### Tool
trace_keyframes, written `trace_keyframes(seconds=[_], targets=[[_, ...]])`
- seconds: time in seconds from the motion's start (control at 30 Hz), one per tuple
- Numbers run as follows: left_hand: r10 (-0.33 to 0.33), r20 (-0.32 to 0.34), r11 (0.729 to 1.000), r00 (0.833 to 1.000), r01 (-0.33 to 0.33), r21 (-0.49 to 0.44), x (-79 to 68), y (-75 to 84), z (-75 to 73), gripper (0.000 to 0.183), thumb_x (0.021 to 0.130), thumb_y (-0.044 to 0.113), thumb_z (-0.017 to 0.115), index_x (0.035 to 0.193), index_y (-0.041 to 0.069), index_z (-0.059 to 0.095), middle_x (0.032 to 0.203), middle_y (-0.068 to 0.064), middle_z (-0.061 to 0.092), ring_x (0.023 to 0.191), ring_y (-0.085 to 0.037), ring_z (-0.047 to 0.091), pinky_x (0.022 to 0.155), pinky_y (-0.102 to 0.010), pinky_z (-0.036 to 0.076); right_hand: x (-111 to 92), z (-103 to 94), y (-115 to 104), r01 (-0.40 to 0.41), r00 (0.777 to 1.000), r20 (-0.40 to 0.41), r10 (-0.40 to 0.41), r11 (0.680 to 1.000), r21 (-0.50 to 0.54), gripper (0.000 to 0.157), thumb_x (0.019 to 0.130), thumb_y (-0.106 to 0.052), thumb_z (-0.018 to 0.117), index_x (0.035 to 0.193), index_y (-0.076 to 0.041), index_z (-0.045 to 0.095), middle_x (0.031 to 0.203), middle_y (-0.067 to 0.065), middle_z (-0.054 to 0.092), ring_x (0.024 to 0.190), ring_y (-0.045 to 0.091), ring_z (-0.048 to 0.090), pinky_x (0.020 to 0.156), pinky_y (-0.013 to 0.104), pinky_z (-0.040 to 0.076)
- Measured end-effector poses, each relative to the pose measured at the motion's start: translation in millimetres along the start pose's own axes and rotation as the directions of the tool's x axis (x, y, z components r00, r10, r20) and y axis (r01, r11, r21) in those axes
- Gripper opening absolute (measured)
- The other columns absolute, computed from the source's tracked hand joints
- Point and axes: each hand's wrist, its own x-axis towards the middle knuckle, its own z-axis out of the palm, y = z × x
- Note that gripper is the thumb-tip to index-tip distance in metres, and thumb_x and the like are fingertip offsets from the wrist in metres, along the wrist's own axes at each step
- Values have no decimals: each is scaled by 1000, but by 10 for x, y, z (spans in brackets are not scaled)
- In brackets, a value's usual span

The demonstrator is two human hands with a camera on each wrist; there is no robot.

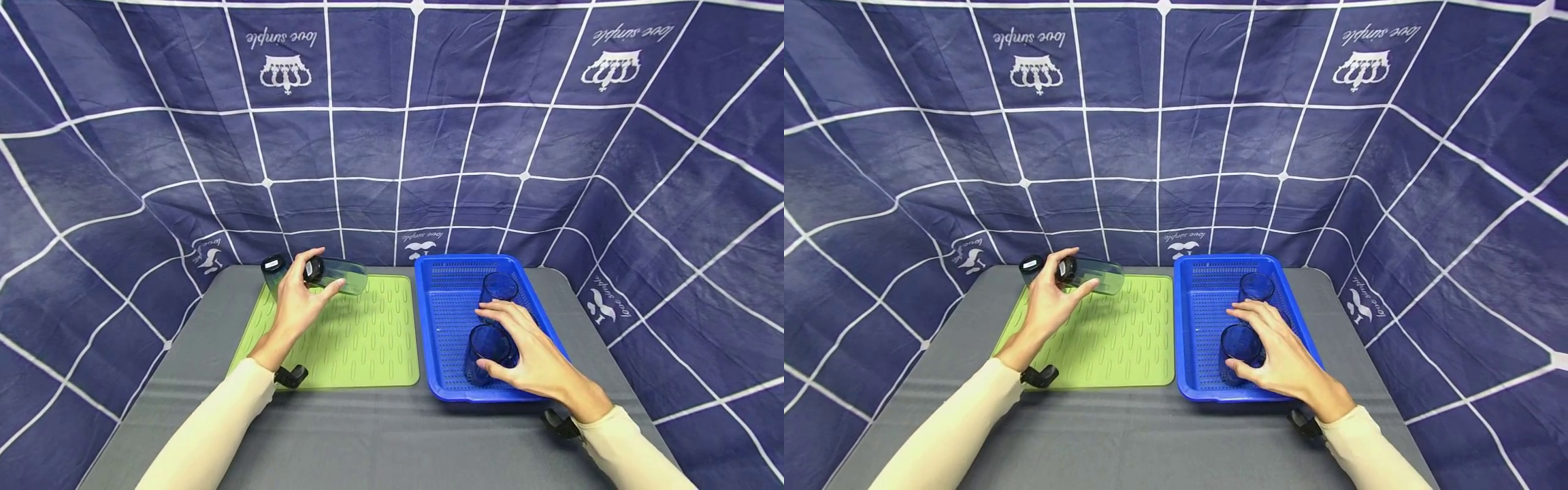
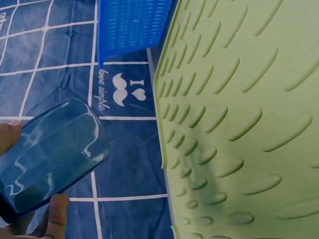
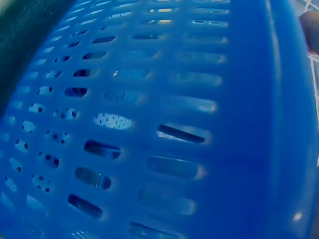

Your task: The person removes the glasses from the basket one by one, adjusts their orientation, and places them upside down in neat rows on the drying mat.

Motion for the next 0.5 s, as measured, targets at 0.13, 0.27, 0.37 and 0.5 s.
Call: trace_keyframes(seconds=[0.13, 0.27, 0.37, 0.5], targets=[[-15, 18, 1000, 1000, 15, 23, 39, -51, 40, 81, 90, 23, 104, 161, 23, 65, 149, -14, 76, 97, -28, 61, 79, -30, 48, 2, 0, 15, 3, 1000, 25, -3, 1000, -22, 92, 81, -36, 103, 162, -14, 65, 166, 10, 65, 160, 43, 53, 147, 22, 9], [-26, 28, 998, 999, 25, 50, 64, -122, 88, 81, 92, 23, 103, 162, 21, 64, 152, -16, 75, 103, -29, 64, 84, -34, 52, 2, 18, 42, 16, 999, 33, -15, 999, -30, 93, 81, -37, 104, 162, -13, 65, 166, 9, 66, 160, 44, 54, 149, 25, 6], [-41, 31, 998, 999, 39, 58, 77, -174, 123, 81, 92, 23, 102, 162, 19, 63, 153, -17, 74, 105, -32, 65, 87, -42, 55, 0, 36, 63, 25, 999, 36, -23, 999, -44, 93, 81, -38, 104, 162, -14, 65, 166, 8, 66, 160, 45, 55, 152, 37, 14], [-69, 36, 996, 997, 67, 52, 91, -242, 158, 81, 92, 22, 102, 163, 19, 63, 156, -19, 73, 115, -39, 67, 101, -56, 57, 1, 49, 74, 17, 998, 61, -13, 998, -60, 95, 81, -40, 105, 164, -17, 64, 167, 5, 66, 162, 44, 54, 147, 61, 29]])
